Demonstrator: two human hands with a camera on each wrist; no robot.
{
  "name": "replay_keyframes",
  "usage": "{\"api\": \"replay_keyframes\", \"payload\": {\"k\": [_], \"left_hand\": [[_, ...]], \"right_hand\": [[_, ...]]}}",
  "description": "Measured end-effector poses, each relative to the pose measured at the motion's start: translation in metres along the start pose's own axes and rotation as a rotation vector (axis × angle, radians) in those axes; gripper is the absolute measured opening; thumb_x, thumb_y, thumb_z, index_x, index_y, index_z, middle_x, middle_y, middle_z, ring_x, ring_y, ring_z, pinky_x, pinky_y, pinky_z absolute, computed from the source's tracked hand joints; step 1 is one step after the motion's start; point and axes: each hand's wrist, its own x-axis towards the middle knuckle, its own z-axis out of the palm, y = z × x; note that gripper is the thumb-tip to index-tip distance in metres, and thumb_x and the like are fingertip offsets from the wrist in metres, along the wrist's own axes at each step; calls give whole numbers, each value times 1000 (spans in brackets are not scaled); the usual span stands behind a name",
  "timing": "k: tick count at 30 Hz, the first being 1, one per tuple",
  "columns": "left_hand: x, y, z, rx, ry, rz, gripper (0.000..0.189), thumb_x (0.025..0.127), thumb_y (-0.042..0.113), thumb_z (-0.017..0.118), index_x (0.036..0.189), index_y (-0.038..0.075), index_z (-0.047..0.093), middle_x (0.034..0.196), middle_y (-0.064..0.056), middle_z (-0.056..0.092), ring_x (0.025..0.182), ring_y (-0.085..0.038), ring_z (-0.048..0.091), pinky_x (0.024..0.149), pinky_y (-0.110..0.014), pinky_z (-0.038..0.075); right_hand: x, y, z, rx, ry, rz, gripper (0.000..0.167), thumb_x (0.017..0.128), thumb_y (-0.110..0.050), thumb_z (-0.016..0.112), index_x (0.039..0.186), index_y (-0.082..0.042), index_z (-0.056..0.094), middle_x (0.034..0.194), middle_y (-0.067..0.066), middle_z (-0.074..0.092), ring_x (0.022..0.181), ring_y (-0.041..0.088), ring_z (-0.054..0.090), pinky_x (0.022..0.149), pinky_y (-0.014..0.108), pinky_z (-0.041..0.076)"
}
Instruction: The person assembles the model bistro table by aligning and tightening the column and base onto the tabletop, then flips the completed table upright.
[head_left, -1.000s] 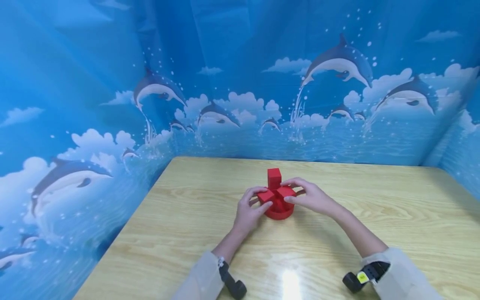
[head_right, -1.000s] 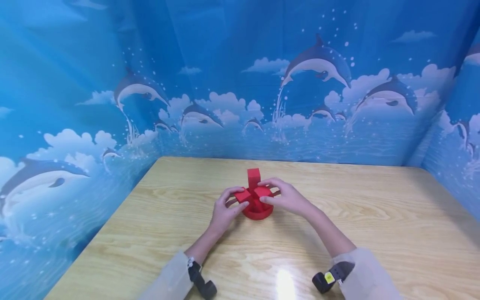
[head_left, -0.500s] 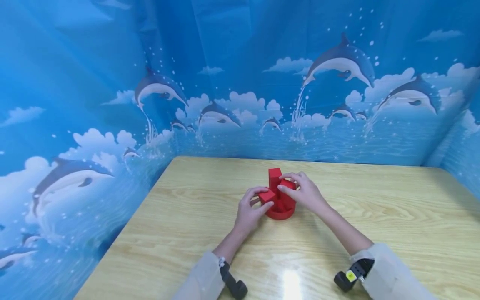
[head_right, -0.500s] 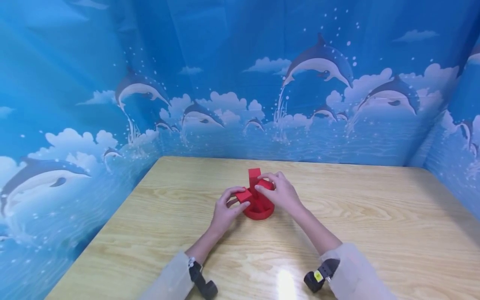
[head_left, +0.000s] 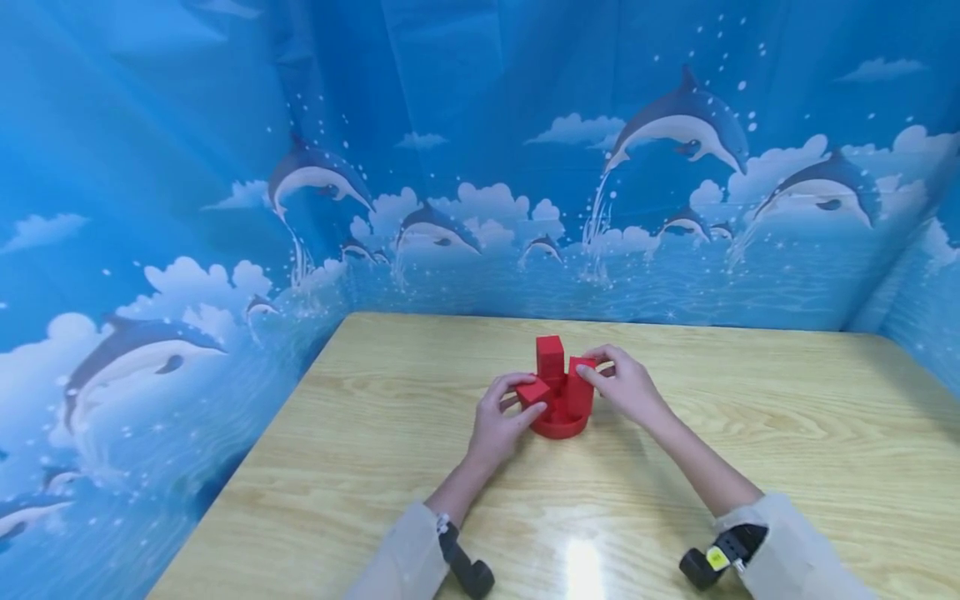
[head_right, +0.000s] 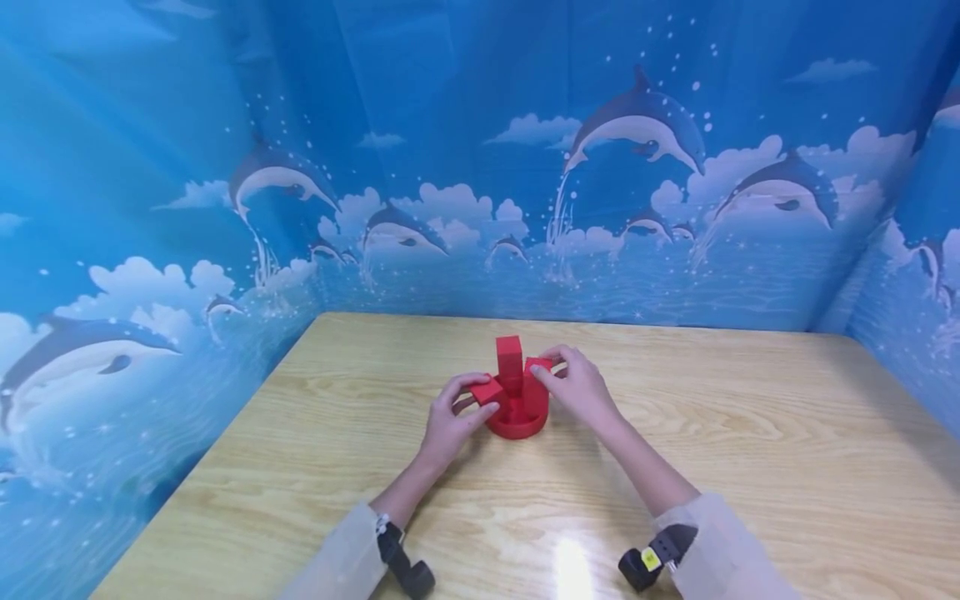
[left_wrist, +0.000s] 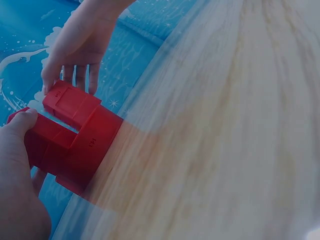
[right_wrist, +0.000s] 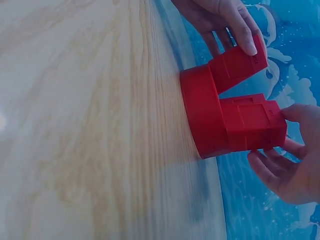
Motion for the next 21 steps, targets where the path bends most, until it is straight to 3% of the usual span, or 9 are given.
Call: {"api": "replay_keyframes", "payload": {"k": [4, 10, 15, 21], "left_hand": [[0, 0, -1, -3, 3, 3, 35, 81, 2, 69, 113, 0, 57, 116, -10, 55, 107, -24, 51, 88, -38, 46], [1, -3, -1, -7, -2, 14, 35, 80, 2, 70, 112, -1, 58, 116, -11, 55, 106, -24, 51, 88, -38, 47], [1, -3, -1, -3, -4, 18, 35, 80, 2, 70, 112, -1, 58, 115, -10, 55, 106, -24, 51, 88, -37, 47], [0, -2, 0, -3, -3, 6, 35, 80, 4, 70, 113, 0, 58, 116, -9, 55, 107, -23, 51, 88, -38, 47]], "right_hand": [[-3, 4, -6, 62, -15, 7, 43, 90, -30, 60, 118, 0, 46, 119, 20, 50, 104, 36, 54, 80, 42, 50], [-4, 14, -9, 216, -117, -153, 42, 93, -15, 54, 131, 1, 44, 127, 22, 47, 101, 34, 56, 82, 40, 50], [-7, 19, -11, 192, -120, -183, 43, 92, -17, 57, 130, 1, 46, 122, 21, 48, 92, 28, 58, 74, 42, 53], [-14, 20, -16, 136, -120, -132, 48, 89, -23, 63, 129, -2, 47, 121, 20, 48, 94, 30, 56, 71, 40, 53]]}}
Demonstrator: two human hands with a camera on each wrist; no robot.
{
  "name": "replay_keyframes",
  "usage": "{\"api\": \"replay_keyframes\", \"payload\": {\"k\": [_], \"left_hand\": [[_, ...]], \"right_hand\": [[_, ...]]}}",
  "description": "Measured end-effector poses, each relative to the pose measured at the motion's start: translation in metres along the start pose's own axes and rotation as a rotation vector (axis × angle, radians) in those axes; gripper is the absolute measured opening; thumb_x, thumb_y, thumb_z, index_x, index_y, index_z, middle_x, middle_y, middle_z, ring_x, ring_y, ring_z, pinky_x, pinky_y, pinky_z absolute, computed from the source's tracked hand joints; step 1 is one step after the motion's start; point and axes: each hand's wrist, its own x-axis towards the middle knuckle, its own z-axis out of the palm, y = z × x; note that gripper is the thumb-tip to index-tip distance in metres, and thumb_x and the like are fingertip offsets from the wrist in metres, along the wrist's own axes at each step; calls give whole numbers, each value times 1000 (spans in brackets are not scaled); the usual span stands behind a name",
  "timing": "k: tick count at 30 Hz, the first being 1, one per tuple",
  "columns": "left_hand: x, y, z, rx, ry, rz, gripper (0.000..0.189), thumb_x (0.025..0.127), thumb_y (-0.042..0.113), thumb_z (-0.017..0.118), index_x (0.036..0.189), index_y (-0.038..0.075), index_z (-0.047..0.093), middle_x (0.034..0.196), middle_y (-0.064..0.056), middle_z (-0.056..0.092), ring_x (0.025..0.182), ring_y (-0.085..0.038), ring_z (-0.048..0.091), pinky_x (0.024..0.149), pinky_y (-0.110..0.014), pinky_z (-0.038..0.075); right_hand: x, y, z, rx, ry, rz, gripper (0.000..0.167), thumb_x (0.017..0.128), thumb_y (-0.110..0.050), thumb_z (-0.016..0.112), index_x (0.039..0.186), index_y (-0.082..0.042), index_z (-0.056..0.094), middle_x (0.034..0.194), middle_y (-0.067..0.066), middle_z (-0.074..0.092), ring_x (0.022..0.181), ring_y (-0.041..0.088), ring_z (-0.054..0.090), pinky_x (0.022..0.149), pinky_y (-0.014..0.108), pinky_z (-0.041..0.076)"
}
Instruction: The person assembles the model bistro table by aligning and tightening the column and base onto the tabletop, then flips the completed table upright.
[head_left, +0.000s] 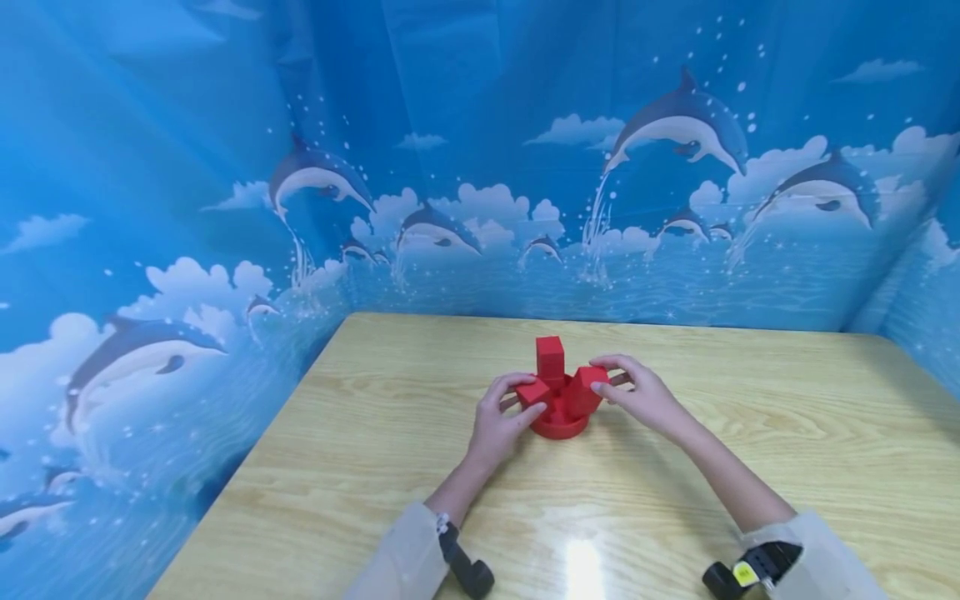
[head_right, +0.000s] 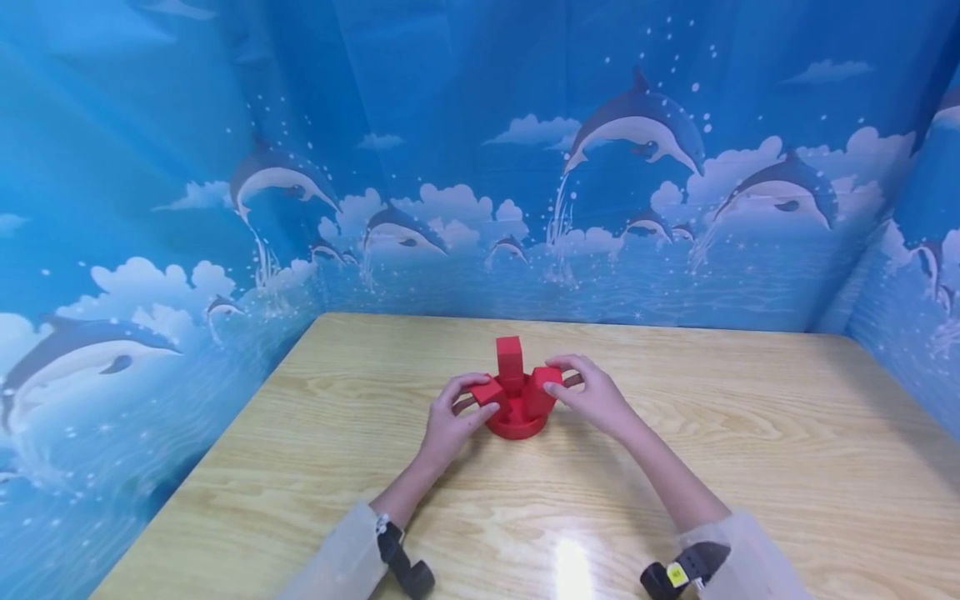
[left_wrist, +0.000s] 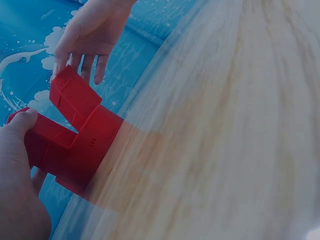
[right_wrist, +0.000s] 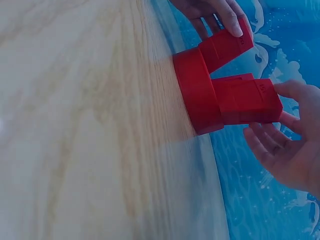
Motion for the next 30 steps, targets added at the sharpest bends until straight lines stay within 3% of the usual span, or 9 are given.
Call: {"api": "replay_keyframes", "payload": {"k": [5, 12, 18, 30], "left_hand": [[0, 0, 0, 0, 2, -3, 35, 80, 3, 70, 113, 0, 58, 116, -9, 55, 107, -24, 51, 88, -38, 47], [0, 1, 0, 2, 3, -1, 34, 81, 3, 69, 113, 1, 58, 116, -10, 54, 108, -25, 51, 88, -39, 47], [1, 1, 1, -14, 5, 2, 34, 80, 2, 70, 112, 0, 58, 116, -11, 55, 107, -26, 51, 88, -38, 47], [0, 2, 1, -36, 32, -27, 33, 80, 0, 69, 112, 0, 59, 114, -10, 56, 104, -25, 53, 88, -38, 47]], "right_hand": [[-8, -4, -1, -65, 18, -19, 50, 86, -21, 67, 128, -3, 48, 117, 17, 50, 91, 28, 55, 67, 31, 52], [-8, 0, -1, -102, 37, -33, 51, 85, -27, 68, 126, -2, 51, 110, 12, 54, 94, 27, 56, 75, 33, 52], [-7, -2, 6, -80, 116, 10, 45, 82, -24, 71, 116, 1, 56, 106, 13, 54, 92, 29, 61, 73, 30, 54], [-9, -3, 14, -85, 187, -22, 40, 82, -20, 71, 110, 4, 57, 101, 13, 54, 88, 28, 61, 72, 28, 53]]}}
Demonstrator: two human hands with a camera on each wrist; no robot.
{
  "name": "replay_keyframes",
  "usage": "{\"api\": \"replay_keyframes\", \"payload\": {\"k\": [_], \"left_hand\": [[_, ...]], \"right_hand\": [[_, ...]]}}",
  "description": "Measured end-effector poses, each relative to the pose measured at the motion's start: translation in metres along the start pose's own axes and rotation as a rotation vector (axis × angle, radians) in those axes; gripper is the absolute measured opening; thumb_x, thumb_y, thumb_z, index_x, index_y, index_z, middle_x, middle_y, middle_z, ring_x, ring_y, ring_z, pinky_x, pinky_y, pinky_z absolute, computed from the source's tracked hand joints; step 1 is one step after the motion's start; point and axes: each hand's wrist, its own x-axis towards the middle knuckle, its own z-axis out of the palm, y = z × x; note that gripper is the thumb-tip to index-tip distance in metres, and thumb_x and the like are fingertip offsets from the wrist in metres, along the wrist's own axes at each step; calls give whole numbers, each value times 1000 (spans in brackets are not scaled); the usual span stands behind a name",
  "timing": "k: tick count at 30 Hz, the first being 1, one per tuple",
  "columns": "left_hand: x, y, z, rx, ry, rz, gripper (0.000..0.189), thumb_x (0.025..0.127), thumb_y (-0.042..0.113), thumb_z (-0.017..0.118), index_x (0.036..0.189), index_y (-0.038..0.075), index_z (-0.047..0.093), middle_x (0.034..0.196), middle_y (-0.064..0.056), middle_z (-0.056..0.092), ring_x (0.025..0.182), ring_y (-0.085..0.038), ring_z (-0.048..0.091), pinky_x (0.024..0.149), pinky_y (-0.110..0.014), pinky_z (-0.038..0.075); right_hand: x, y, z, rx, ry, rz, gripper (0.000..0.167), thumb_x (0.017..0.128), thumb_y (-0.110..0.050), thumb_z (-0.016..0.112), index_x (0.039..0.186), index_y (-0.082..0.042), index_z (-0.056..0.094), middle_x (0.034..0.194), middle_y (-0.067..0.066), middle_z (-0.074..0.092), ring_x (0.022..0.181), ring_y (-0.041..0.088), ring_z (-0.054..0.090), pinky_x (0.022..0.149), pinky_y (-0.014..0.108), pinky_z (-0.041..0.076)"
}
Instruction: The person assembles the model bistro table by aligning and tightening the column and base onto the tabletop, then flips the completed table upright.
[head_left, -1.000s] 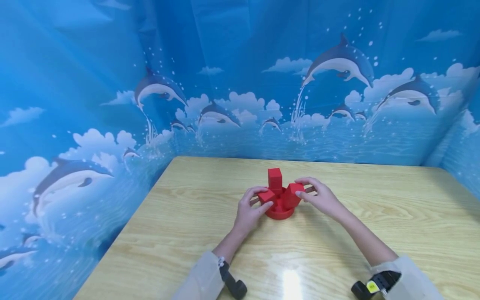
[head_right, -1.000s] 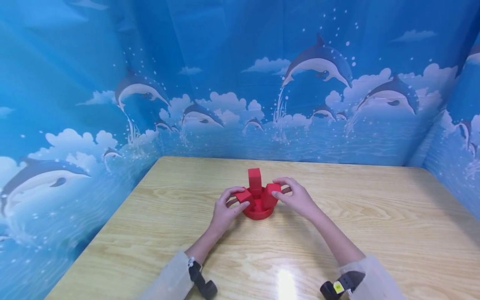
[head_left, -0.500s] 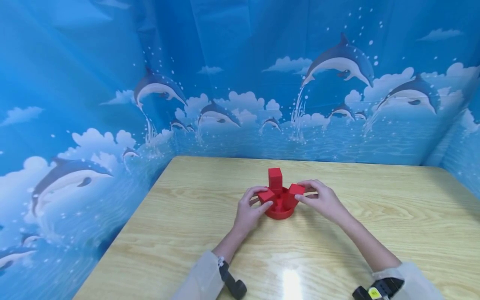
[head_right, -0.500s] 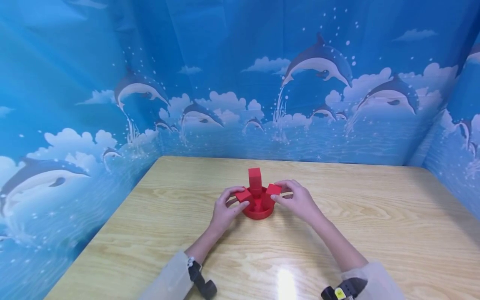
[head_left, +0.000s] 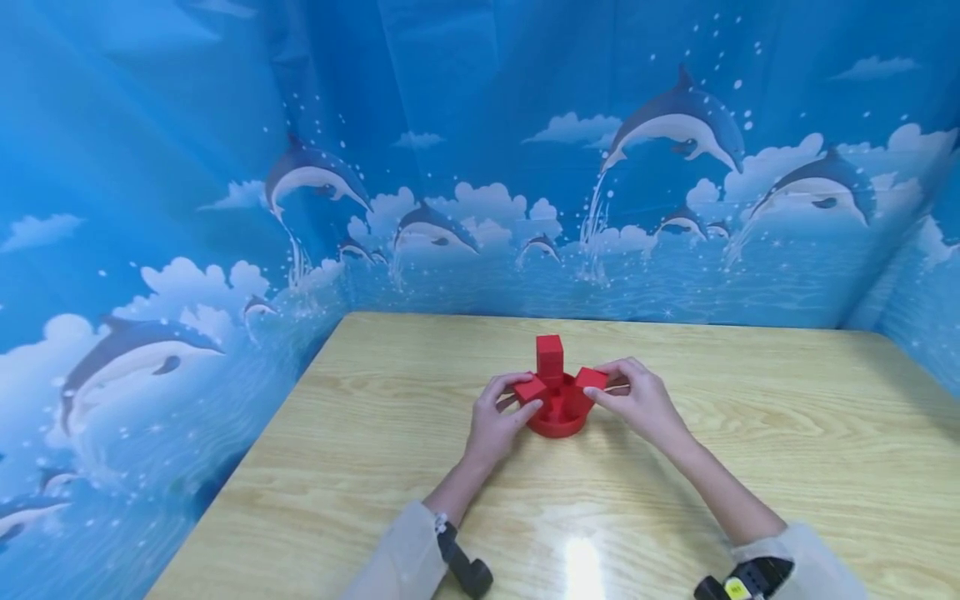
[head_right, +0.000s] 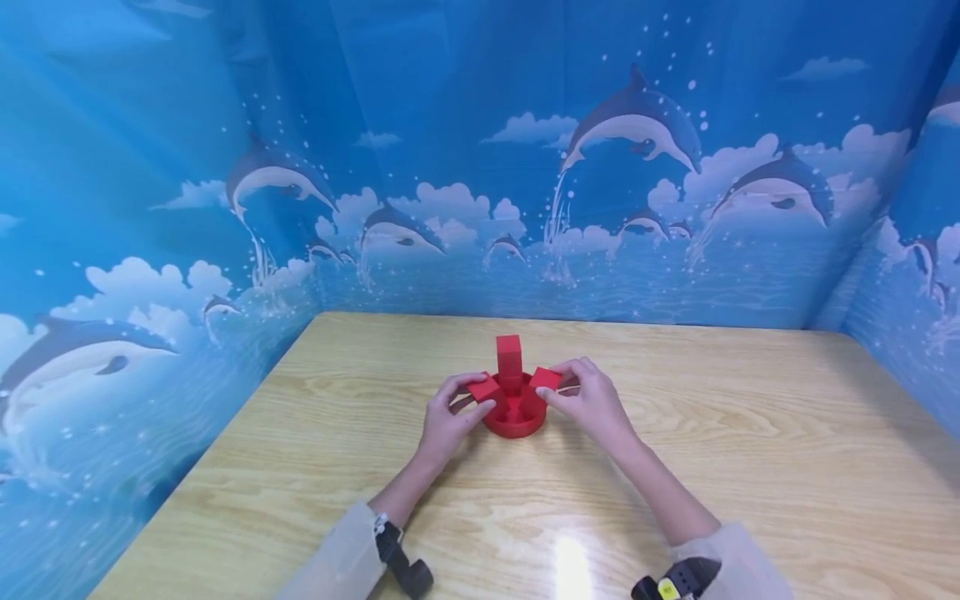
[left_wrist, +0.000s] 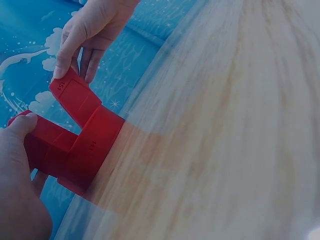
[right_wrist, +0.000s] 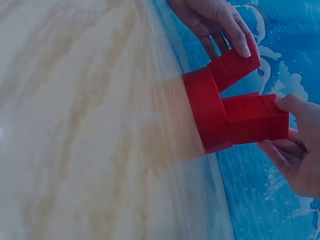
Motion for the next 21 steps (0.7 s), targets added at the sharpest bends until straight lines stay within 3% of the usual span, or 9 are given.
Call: {"api": "replay_keyframes", "payload": {"k": [5, 9, 14, 21], "left_hand": [[0, 1, 1, 7, -2, -31, 37, 81, 1, 69, 115, 0, 57, 115, -9, 55, 104, -25, 53, 89, -38, 46], [3, -15, 3, -6, 2, -70, 47, 79, 2, 71, 122, 3, 51, 118, -10, 54, 105, -27, 52, 89, -40, 46], [7, -36, 5, 25, -6, -139, 53, 78, 10, 74, 125, 11, 49, 118, -3, 54, 106, -22, 52, 89, -34, 46], [5, -37, 3, 30, 11, -131, 50, 78, 14, 75, 122, 11, 53, 115, -1, 56, 103, -21, 53, 86, -33, 48]], "right_hand": [[-3, 3, 3, 32, 26, 22, 42, 83, -20, 70, 115, 2, 56, 103, 13, 54, 91, 28, 60, 75, 28, 53], [-7, 9, 9, 110, 20, 62, 47, 84, -22, 69, 121, 0, 51, 112, 16, 54, 99, 29, 56, 81, 32, 51], [-14, 20, 22, 140, 6, 83, 52, 83, -22, 69, 124, 1, 46, 113, 19, 55, 101, 32, 56, 84, 35, 49], [-17, 29, 31, 137, 63, 90, 47, 82, -27, 70, 118, -2, 52, 112, 16, 57, 102, 31, 56, 84, 34, 49]]}}
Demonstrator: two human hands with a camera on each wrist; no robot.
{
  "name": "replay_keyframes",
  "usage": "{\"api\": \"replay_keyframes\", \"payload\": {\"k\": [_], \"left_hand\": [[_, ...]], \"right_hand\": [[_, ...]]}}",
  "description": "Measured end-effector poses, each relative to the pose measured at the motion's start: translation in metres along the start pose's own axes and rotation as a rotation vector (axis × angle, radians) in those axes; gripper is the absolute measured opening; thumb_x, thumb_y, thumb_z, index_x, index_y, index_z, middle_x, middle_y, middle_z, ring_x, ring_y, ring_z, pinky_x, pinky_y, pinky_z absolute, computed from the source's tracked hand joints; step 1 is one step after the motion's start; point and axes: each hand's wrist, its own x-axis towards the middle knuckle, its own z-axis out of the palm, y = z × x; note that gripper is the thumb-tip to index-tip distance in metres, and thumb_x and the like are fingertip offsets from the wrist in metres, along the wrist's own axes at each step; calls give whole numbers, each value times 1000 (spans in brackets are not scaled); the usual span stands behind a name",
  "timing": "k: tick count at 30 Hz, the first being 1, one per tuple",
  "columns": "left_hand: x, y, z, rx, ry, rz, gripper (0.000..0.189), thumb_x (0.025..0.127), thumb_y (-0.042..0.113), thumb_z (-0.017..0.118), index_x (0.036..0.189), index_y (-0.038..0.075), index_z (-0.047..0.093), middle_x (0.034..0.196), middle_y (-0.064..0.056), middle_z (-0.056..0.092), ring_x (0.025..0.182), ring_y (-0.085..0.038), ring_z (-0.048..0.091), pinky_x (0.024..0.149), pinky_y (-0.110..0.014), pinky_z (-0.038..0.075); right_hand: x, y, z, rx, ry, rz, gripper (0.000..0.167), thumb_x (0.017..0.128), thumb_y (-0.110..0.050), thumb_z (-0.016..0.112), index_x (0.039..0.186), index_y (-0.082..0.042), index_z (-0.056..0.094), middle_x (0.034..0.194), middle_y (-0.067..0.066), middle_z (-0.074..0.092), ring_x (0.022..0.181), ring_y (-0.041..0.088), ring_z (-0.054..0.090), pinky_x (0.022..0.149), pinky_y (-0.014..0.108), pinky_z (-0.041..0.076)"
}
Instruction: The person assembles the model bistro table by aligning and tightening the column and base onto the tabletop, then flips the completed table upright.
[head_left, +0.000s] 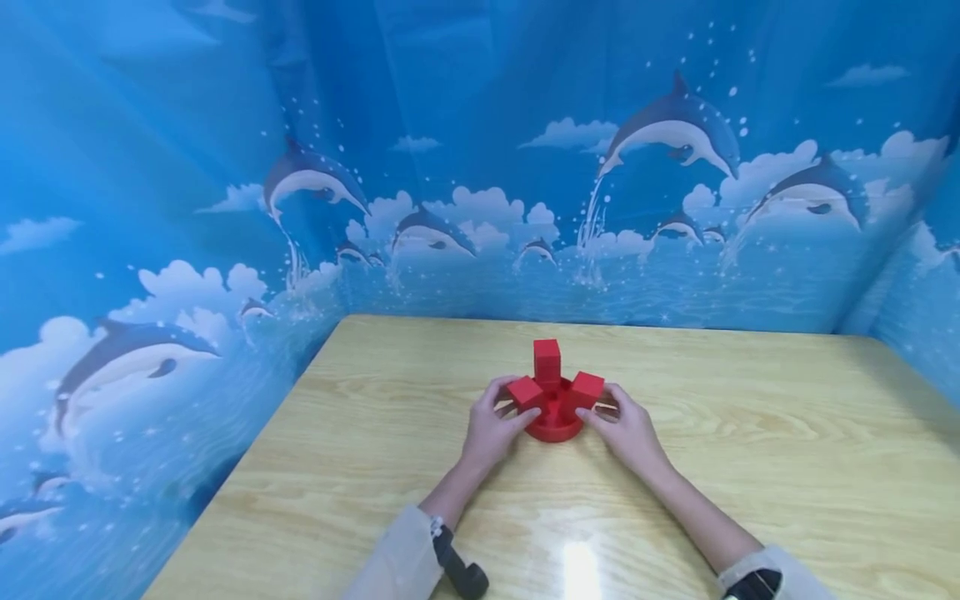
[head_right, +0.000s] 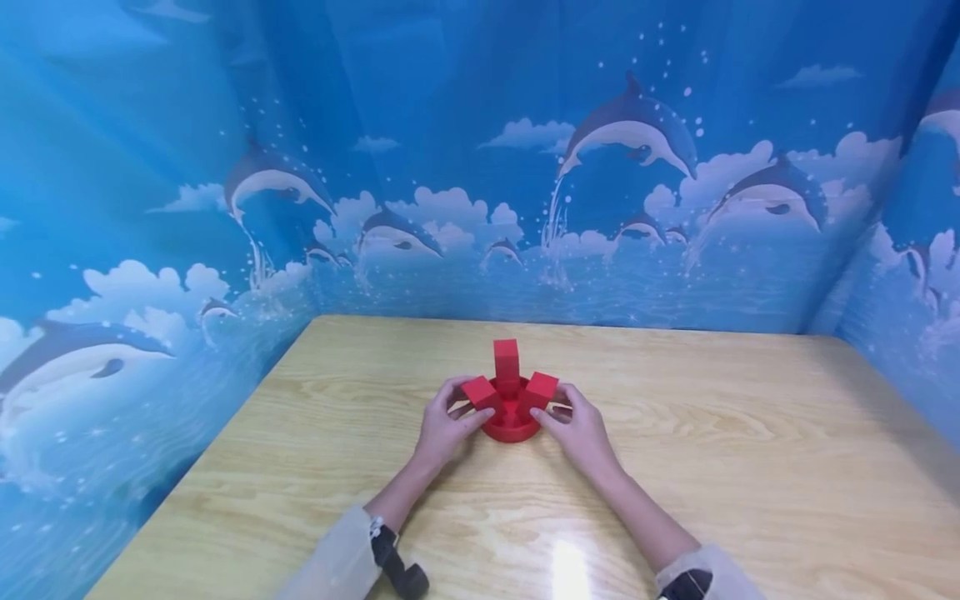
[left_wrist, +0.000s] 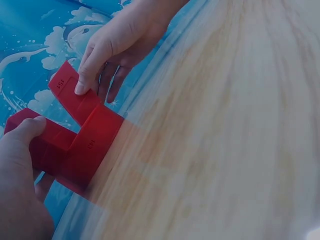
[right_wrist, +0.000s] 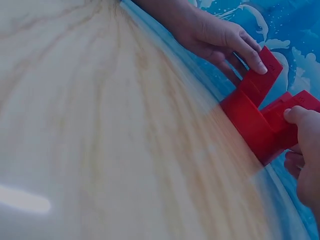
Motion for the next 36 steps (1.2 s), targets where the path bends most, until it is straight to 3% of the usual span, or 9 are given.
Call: {"api": "replay_keyframes", "payload": {"k": [6, 9, 14, 18, 22, 27, 31, 36], "left_hand": [[0, 1, -1, -48, 0, -2, 50, 76, 14, 76, 121, 8, 55, 112, -1, 58, 101, -20, 55, 87, -32, 47], [0, 3, -1, -67, -19, -15, 52, 76, 16, 77, 123, 9, 54, 114, -1, 58, 103, -20, 54, 90, -31, 45], [-1, 3, 0, -6, -156, -96, 63, 76, 25, 77, 131, 15, 48, 125, -1, 51, 115, -24, 47, 91, -33, 44], [-3, 2, 1, 80, -246, -131, 70, 74, 29, 78, 134, 17, 44, 131, 0, 46, 122, -27, 40, 93, -35, 43], [-2, 1, 2, 85, -285, -87, 70, 73, 22, 79, 134, 18, 44, 131, 3, 46, 122, -22, 41, 94, -31, 41], [-1, 1, 1, 19, -270, 17, 62, 74, 0, 75, 130, 7, 48, 126, -5, 51, 116, -22, 47, 93, -26, 42], [-2, 2, 0, -38, -230, 62, 51, 75, -4, 72, 122, 0, 54, 120, -10, 55, 111, -24, 51, 90, -27, 44], [-9, 21, -3, -35, -182, 122, 43, 75, -5, 71, 115, -7, 58, 114, -15, 58, 106, -27, 54, 86, -30, 47]], "right_hand": [[-3, -2, -2, -19, 61, 0, 49, 81, -35, 71, 115, -5, 54, 114, 13, 58, 108, 29, 53, 86, 39, 48], [-4, -6, -3, 12, 115, -23, 45, 81, -31, 71, 114, -4, 55, 111, 13, 60, 105, 28, 56, 83, 33, 49], [-3, -10, -6, 108, 195, 16, 38, 84, -25, 69, 110, -1, 56, 101, 11, 56, 92, 19, 62, 70, 17, 50], [0, -10, -8, 165, 227, 98, 37, 85, -26, 67, 109, 1, 57, 95, 10, 52, 80, 4, 62, 64, 16, 49], [2, -9, -9, 182, 223, 175, 39, 88, -27, 63, 112, 3, 56, 92, 10, 51, 73, 0, 61, 68, 17, 50], [3, -12, -11, 249, 184, 251, 51, 89, -37, 60, 115, 6, 54, 90, 7, 58, 71, 6, 62, 72, 23, 52], [3, -12, -12, 385, 128, 323, 53, 90, -38, 58, 117, 7, 50, 85, 2, 59, 72, 7, 59, 72, 22, 52], [4, -13, -10, 563, 91, 387, 39, 92, -29, 57, 108, 6, 49, 81, 2, 54, 67, 9, 58, 69, 22, 52]]}}
